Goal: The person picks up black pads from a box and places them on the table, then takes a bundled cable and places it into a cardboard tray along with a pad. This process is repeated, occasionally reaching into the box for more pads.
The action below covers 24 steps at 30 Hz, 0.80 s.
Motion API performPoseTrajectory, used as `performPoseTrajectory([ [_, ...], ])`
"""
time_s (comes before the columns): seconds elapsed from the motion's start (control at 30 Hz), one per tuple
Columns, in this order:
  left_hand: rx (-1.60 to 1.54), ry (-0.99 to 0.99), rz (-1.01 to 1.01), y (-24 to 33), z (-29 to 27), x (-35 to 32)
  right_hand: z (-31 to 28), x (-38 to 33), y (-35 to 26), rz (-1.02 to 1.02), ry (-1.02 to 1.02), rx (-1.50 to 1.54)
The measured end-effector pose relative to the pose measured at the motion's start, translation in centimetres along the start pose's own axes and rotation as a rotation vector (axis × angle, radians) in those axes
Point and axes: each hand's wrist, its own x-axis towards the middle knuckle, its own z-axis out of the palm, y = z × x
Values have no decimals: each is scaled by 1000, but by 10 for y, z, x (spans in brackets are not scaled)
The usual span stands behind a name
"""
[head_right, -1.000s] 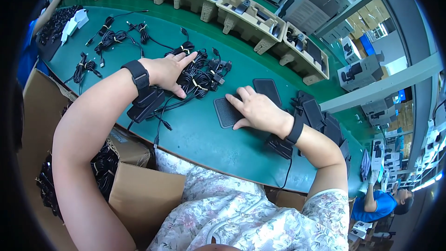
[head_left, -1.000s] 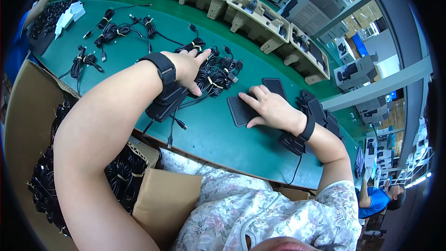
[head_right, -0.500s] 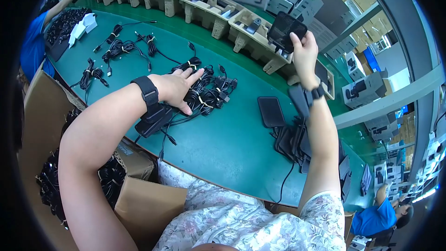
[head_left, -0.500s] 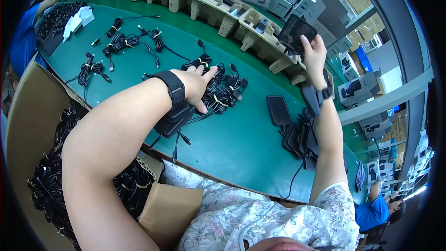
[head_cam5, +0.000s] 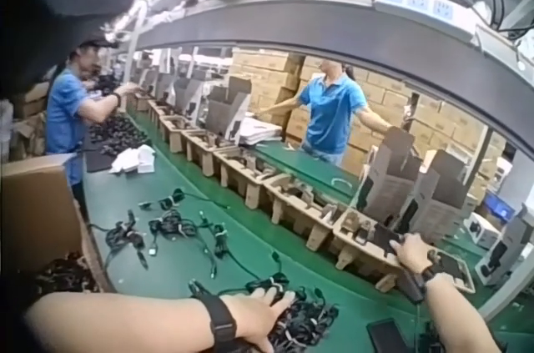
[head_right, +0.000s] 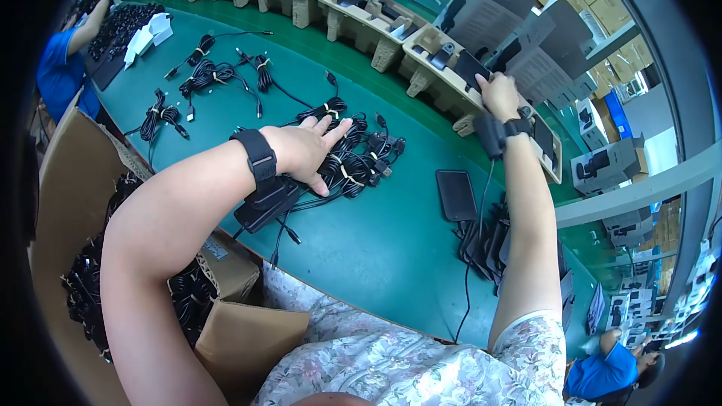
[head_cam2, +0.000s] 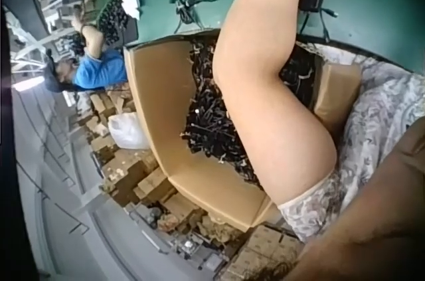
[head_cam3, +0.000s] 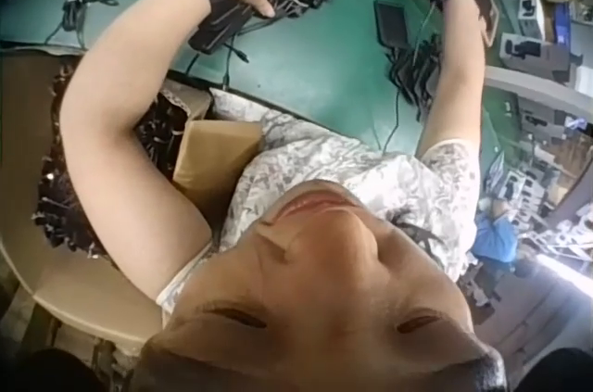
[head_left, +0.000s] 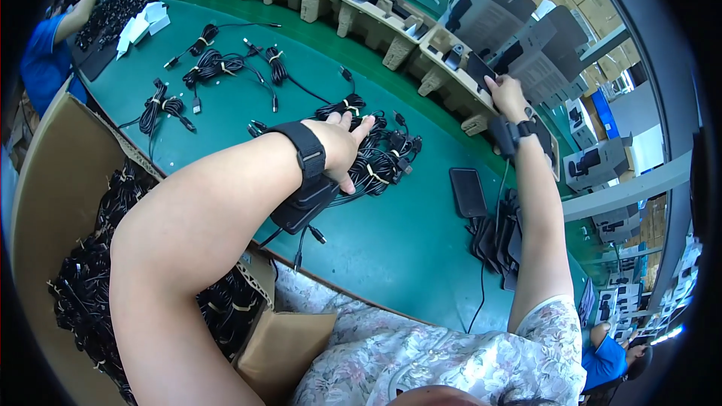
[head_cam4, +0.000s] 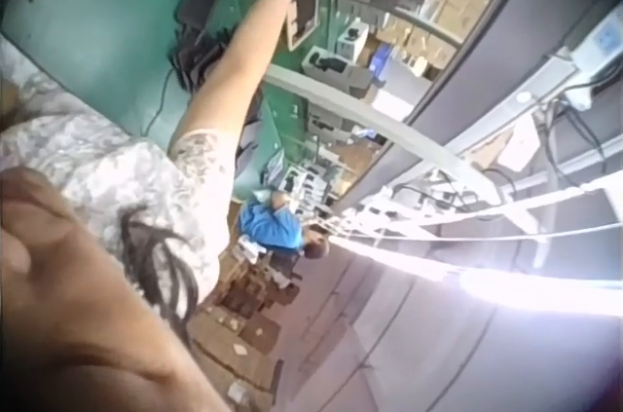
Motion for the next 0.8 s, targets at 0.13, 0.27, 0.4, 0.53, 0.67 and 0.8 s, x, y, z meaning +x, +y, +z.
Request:
performPoseTrajectory([
  [0.13,0,47,15,-1,0,3,-37,-48,-67,-499,530,-21],
  [0.27,-118,77,88,-16,-7,1,-41,-92,-128,-897,68,391],
  [0.4,-747,357,166,-64,-20,12,-29,-119,-178,-1028,19,439],
  [0.53,-475,725,-54,-84,-10,22,12,-113,-206,-950,111,663],
  [0.67,-261,729,-117,-80,-1,26,29,-110,-219,-957,-156,345],
  [0.8,-261,523,-88,-72,9,30,23,-118,-211,-877,-159,351],
])
